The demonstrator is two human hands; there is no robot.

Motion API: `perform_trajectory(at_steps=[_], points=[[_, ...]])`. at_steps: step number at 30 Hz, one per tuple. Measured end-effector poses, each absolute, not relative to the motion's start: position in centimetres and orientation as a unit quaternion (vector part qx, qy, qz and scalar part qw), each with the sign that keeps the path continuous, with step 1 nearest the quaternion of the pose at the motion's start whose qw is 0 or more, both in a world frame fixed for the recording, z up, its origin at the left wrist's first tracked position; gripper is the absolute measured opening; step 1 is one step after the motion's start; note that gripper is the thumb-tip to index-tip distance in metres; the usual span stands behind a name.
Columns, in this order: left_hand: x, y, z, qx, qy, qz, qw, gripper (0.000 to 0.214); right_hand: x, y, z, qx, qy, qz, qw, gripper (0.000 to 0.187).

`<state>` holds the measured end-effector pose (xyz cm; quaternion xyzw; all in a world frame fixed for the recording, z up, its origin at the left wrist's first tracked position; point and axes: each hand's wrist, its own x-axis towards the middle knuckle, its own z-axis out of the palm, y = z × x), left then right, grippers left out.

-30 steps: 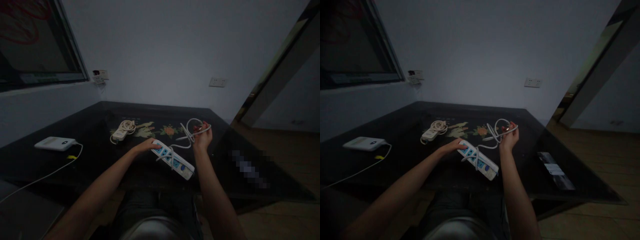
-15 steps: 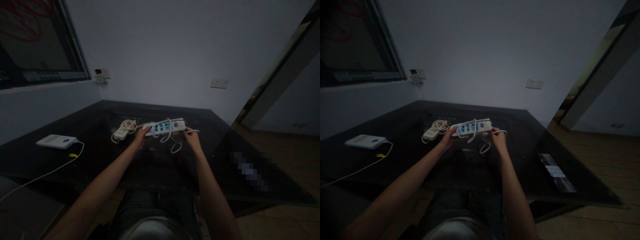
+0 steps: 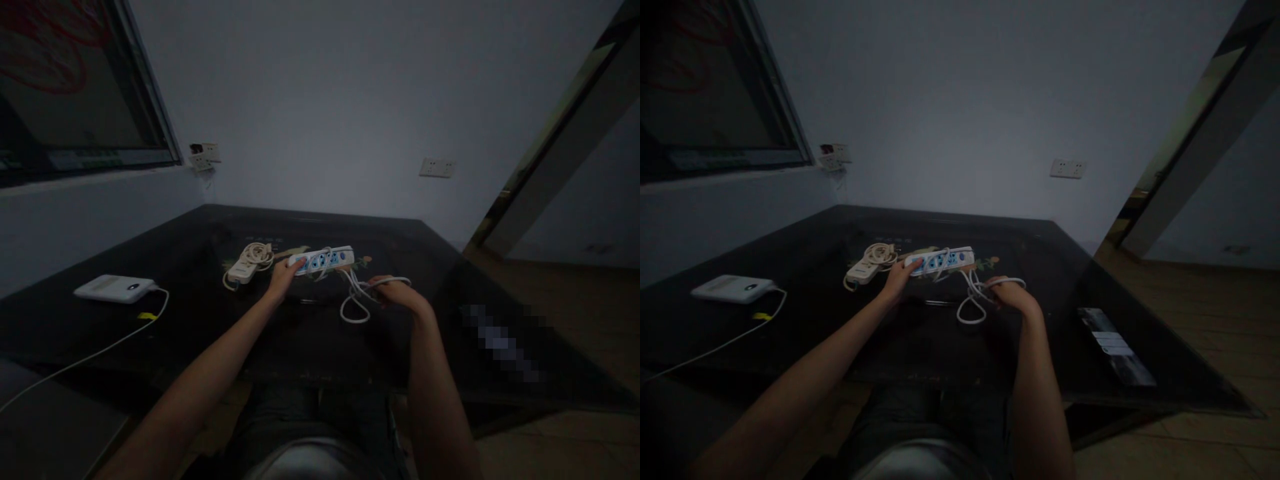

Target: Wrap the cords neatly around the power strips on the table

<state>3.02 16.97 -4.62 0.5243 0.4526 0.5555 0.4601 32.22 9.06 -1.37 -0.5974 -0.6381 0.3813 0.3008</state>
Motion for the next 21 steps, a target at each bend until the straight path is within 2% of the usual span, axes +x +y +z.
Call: perform_trajectory(at_steps=[7,13,18,19,21], points=[[2.9,17.0,-4.5,0.553,0.481,0.538,0.417,0.049,32.7,6.8,-0.6,-0.513,-0.665,0.507,0.197,0.026],[2.8,17.2,-4.5,0.582,0.482,0.525,0.391,0.043,31.4,6.9,0.7,-0.381,-0.717,0.569,0.131,0.026],[2.9,17.4,-4.8,0.594,0.488,0.516,0.378,0.036,30.0,7.5,4.4,-0.402,-0.752,0.522,0.035,0.01],[2.9,17.4,-4.9,0.596,0.49,0.513,0.376,0.035,29.8,7.6,5.2,-0.419,-0.758,0.499,0.036,0.007],[2.9,17.3,-4.9,0.599,0.492,0.509,0.375,0.033,29.5,7.8,6.5,-0.45,-0.762,0.459,0.074,0.015]])
